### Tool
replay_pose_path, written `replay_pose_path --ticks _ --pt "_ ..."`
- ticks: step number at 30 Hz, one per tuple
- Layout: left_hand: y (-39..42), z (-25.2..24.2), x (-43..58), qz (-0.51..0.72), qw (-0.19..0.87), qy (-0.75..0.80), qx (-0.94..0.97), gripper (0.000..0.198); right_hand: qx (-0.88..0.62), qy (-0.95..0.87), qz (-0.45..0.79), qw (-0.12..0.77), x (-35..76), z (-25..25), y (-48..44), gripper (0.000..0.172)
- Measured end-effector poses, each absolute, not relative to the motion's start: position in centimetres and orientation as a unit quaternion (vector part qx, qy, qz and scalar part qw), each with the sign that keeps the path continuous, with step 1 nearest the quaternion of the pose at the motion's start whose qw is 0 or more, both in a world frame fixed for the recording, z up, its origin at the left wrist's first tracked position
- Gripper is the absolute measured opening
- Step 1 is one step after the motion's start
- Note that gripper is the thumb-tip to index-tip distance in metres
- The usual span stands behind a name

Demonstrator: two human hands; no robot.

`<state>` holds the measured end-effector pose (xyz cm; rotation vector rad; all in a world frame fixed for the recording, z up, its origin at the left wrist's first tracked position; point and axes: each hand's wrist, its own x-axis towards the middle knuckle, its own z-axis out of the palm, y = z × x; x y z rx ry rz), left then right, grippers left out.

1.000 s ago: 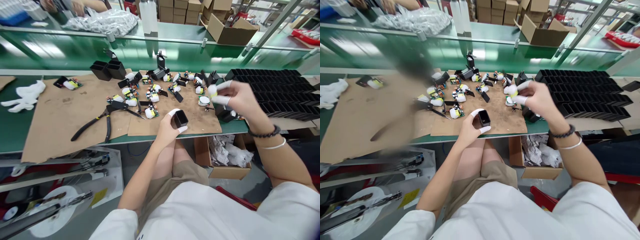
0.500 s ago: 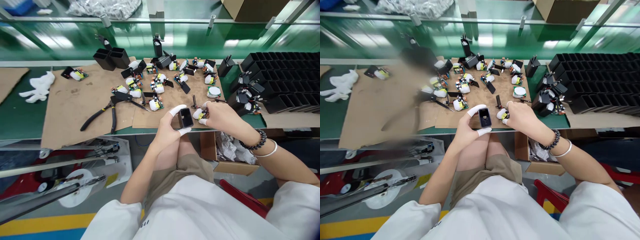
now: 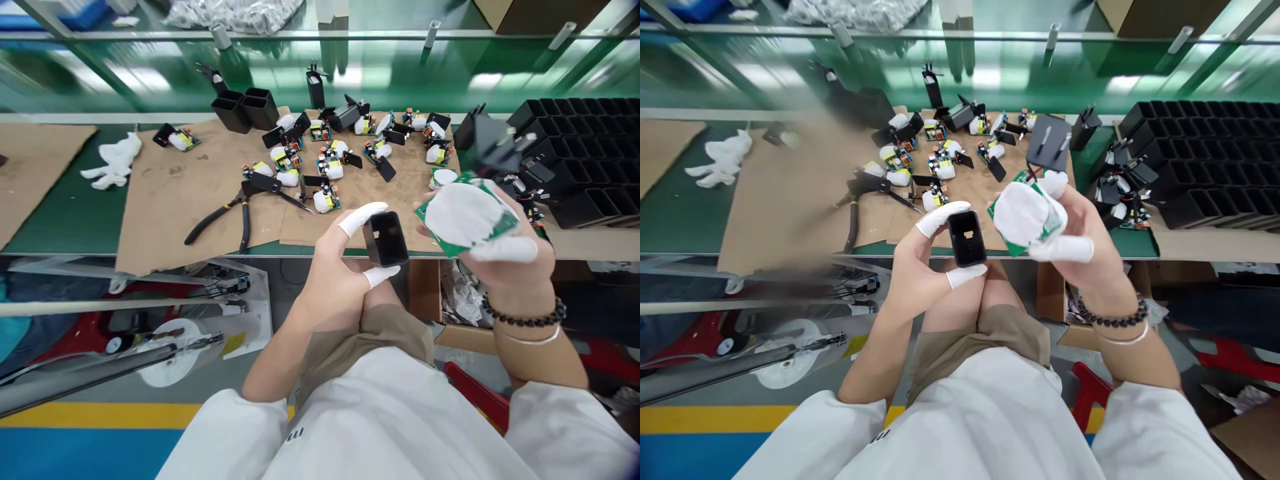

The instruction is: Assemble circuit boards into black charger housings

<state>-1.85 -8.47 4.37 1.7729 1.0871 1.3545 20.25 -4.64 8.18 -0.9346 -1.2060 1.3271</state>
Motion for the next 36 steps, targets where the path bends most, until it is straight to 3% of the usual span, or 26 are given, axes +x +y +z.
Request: replay_pose_path --ticks 3,7,14,21,26,36 --pt "-8.9 5.0 -1.6 0.519 0.303 0.407 0.688 0.063 -0.376 -0.536 0.489 0.577 18.0 8.4 -7.7 0.052" --pt "-9.3 5.7 -1.4 0.52 0.268 0.408 0.7 0.056 -0.369 -0.554 0.485 0.567 16.9 8.0 -8.5 0.039" --pt "-9.7 6.3 -1.5 0.497 0.272 0.403 0.718 0.056 -0.333 -0.594 0.474 0.558 17.4 7.2 -8.4 0.037" --pt "-9.7 5.8 -1.7 0.5 0.254 0.399 0.726 0.056 -0.379 -0.569 0.479 0.551 17.6 6.5 -9.0 0.05" --pt "-9.7 5.6 -1.7 0.485 0.254 0.407 0.731 0.054 -0.342 -0.59 0.487 0.546 17.4 7.0 -9.2 0.038" --pt "-9.8 5.2 -1.3 0.497 0.235 0.398 0.735 0.054 -0.35 -0.601 0.484 0.531 17.8 6.7 -9.2 0.039"
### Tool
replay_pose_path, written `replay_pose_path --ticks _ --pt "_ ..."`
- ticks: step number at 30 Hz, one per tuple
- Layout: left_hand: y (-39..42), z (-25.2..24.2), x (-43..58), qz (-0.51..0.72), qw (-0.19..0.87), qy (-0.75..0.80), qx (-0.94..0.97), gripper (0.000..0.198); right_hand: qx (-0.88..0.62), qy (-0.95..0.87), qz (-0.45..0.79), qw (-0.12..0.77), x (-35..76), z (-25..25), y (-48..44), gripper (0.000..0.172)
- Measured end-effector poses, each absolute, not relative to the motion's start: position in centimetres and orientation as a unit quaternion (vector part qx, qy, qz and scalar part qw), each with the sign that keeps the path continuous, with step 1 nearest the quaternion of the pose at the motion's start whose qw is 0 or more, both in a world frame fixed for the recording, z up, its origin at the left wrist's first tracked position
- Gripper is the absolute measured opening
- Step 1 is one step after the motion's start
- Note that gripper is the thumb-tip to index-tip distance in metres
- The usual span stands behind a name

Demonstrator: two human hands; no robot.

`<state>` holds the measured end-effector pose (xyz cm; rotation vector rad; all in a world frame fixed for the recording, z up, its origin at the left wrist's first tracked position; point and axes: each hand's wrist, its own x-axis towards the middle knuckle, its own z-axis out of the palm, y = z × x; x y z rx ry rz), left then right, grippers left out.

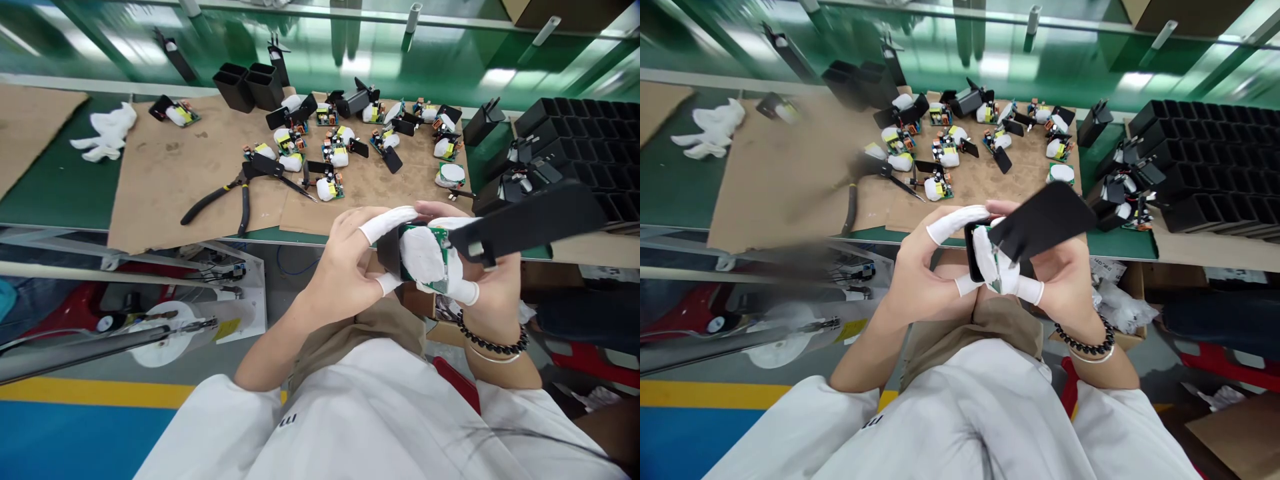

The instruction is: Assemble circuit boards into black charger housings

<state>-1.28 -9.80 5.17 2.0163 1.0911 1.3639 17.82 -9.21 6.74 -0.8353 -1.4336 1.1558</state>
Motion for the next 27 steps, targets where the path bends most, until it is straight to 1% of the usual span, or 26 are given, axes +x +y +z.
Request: replay_pose_path --ticks 5,11,16,22,27 --pt "-9.8 5.2 -1.5 0.497 0.243 0.39 0.736 0.055 -0.346 -0.59 0.492 0.539 17.5 6.5 -9.3 0.045" --pt "-9.7 5.2 -1.4 0.485 0.256 0.402 0.733 0.051 -0.337 -0.578 0.505 0.545 17.5 6.3 -9.1 0.046" --pt "-9.7 5.1 -1.4 0.492 0.232 0.383 0.746 0.052 -0.307 -0.587 0.504 0.555 17.5 6.3 -9.2 0.051" --pt "-9.8 4.7 -1.4 0.491 0.197 0.386 0.755 0.05 -0.282 -0.597 0.495 0.565 17.4 6.3 -9.2 0.05" --pt "-9.7 4.2 -1.4 0.506 0.184 0.378 0.753 0.05 -0.287 -0.603 0.494 0.556 17.4 6.3 -9.3 0.053"
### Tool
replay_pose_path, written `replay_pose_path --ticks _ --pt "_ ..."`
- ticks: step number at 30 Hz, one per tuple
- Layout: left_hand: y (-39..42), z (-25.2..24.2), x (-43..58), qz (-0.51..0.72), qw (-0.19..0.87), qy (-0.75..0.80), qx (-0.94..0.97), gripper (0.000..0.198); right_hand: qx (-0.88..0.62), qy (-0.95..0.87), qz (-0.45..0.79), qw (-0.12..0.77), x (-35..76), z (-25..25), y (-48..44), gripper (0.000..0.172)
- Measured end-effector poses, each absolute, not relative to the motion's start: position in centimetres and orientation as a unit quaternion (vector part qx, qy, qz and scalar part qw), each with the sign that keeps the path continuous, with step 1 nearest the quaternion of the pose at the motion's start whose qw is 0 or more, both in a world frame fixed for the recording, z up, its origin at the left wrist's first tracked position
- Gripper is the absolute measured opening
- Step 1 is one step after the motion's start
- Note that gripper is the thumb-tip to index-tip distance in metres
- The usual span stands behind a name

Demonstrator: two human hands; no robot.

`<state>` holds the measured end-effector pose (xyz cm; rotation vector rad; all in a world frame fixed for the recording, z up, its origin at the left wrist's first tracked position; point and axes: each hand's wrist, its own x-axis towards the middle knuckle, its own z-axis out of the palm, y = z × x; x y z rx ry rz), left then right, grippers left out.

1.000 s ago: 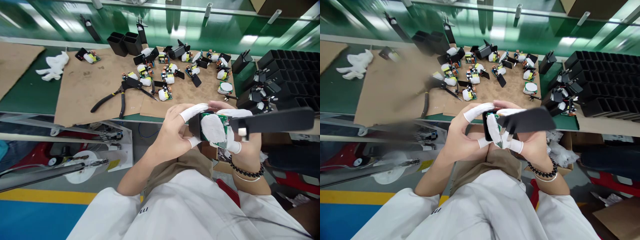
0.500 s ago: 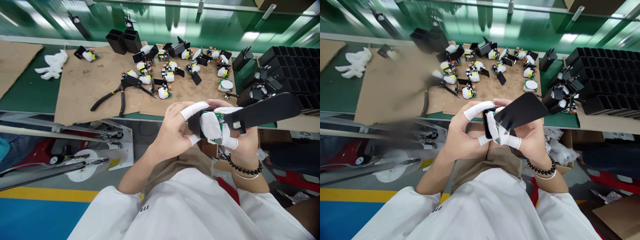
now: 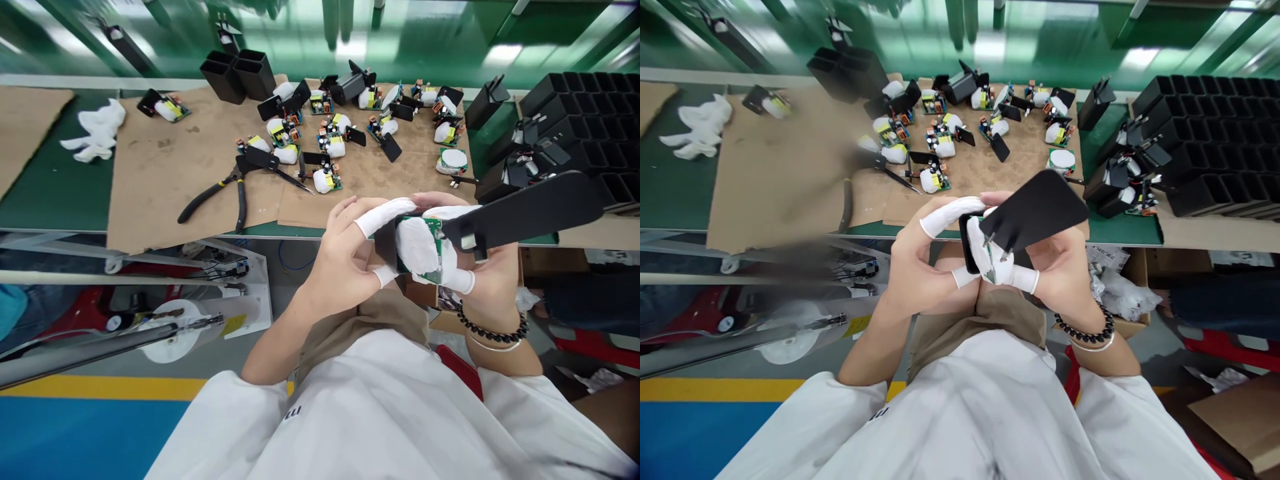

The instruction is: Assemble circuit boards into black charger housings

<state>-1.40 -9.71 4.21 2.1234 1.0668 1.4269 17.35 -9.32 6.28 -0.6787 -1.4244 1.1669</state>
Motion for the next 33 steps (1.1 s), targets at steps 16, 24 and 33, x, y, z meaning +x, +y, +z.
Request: replay_pose_path --ticks 16,24,33 --pt "-8.1 2.0 -1.7 0.496 0.284 0.391 0.721 0.058 -0.398 -0.59 0.51 0.484 17.6 5.9 -9.4 0.047" --pt "-4.6 -2.0 -0.9 0.437 0.528 0.426 0.591 0.088 -0.459 -0.673 0.412 0.407 22.3 4.1 -5.9 0.075" --pt "-4.6 1.8 -2.1 0.3 0.633 0.343 0.626 0.085 -0.341 -0.83 0.304 0.319 23.4 8.7 -2.8 0.02"
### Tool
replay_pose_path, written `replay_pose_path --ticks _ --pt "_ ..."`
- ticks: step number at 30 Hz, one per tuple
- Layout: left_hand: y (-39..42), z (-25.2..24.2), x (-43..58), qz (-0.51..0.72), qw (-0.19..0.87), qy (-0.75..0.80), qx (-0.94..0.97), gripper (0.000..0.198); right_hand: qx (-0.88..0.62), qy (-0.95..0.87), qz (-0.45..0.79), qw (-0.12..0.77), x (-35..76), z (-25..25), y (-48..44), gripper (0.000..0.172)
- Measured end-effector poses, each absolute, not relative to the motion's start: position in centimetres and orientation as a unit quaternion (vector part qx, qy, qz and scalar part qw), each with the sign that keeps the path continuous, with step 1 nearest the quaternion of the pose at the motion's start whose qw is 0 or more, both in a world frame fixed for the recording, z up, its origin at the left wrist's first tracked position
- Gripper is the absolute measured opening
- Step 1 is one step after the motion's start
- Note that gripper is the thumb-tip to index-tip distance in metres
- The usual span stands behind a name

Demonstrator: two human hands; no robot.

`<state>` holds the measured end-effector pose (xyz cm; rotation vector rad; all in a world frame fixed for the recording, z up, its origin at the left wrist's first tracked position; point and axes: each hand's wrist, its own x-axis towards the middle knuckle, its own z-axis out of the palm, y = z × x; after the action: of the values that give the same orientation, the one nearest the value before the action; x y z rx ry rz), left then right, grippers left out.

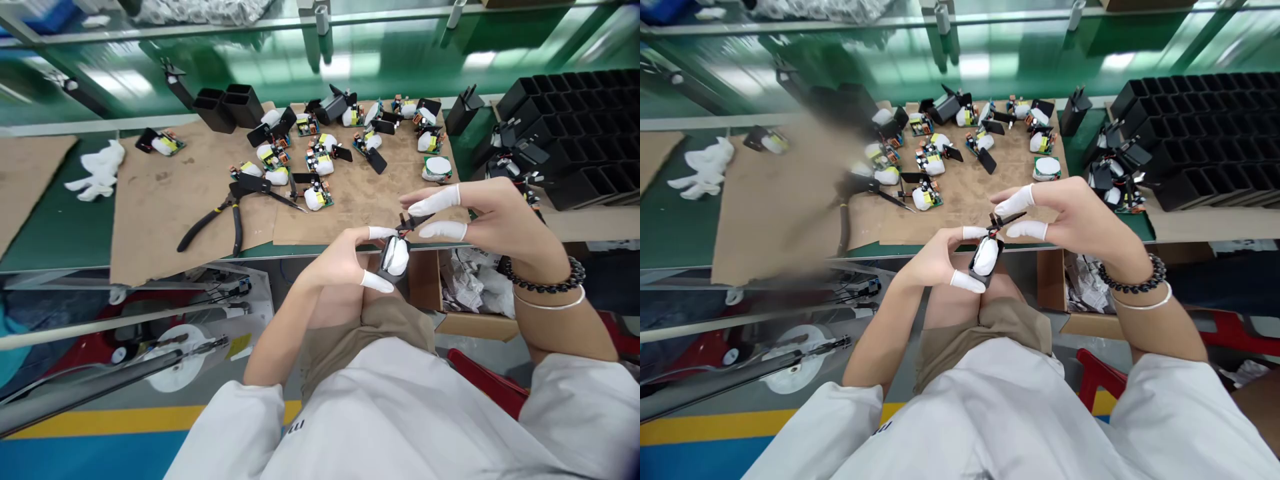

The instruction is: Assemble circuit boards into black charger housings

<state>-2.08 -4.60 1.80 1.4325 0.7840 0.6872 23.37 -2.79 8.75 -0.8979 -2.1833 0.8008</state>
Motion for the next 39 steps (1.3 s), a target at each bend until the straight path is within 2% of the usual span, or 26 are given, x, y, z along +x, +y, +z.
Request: replay_pose_path --ticks 2,5,9,13,16,21,23,26,29,32,33,36,39 --pt "-4.5 1.8 -2.1 0.306 0.634 0.347 0.619 0.087 -0.369 -0.803 0.349 0.313 23.4 8.7 -2.7 0.02" --pt "-4.3 1.5 -1.9 0.312 0.647 0.338 0.608 0.088 -0.397 -0.709 0.481 0.328 23.3 8.1 -2.7 0.017" --pt "-4.0 0.9 -1.7 0.318 0.638 0.304 0.633 0.077 -0.391 -0.628 0.582 0.337 23.0 6.9 -2.6 0.026" --pt "-3.9 0.8 -1.9 0.323 0.631 0.282 0.647 0.077 -0.412 -0.597 0.603 0.332 23.4 6.6 -3.1 0.041" --pt "-4.3 0.9 -1.4 0.331 0.6 0.303 0.662 0.078 -0.461 -0.616 0.543 0.336 23.9 7.3 -4.2 0.043" --pt "-4.9 -0.3 1.4 0.446 0.359 0.431 0.698 0.069 -0.563 -0.674 0.293 0.378 22.4 7.9 -6.4 0.017" --pt "-4.9 -1.4 2.7 0.472 0.277 0.462 0.698 0.066 -0.58 -0.695 0.186 0.381 21.1 7.5 -6.9 0.015" --pt "-4.8 -2.7 4.0 0.477 0.214 0.498 0.691 0.065 -0.588 -0.718 0.09 0.361 19.4 6.5 -6.9 0.016" --pt "-4.7 -3.4 4.2 0.463 0.197 0.512 0.696 0.065 -0.601 -0.724 0.051 0.334 18.3 5.6 -6.7 0.014" --pt "-4.6 -3.4 3.3 0.438 0.207 0.507 0.713 0.068 -0.591 -0.728 0.072 0.341 17.6 3.9 -6.8 0.006" --pt "-4.7 -3.2 2.7 0.423 0.213 0.501 0.724 0.068 -0.584 -0.726 0.09 0.352 17.4 3.1 -6.9 0.009" --pt "-5.1 -2.6 0.4 0.379 0.226 0.477 0.76 0.069 -0.58 -0.7 0.119 0.401 17.0 0.5 -7.3 0.031" --pt "-6.1 -2.4 -2.5 0.382 0.201 0.469 0.77 0.063 -0.574 -0.684 0.117 0.433 17.3 -0.4 -7.2 0.027"
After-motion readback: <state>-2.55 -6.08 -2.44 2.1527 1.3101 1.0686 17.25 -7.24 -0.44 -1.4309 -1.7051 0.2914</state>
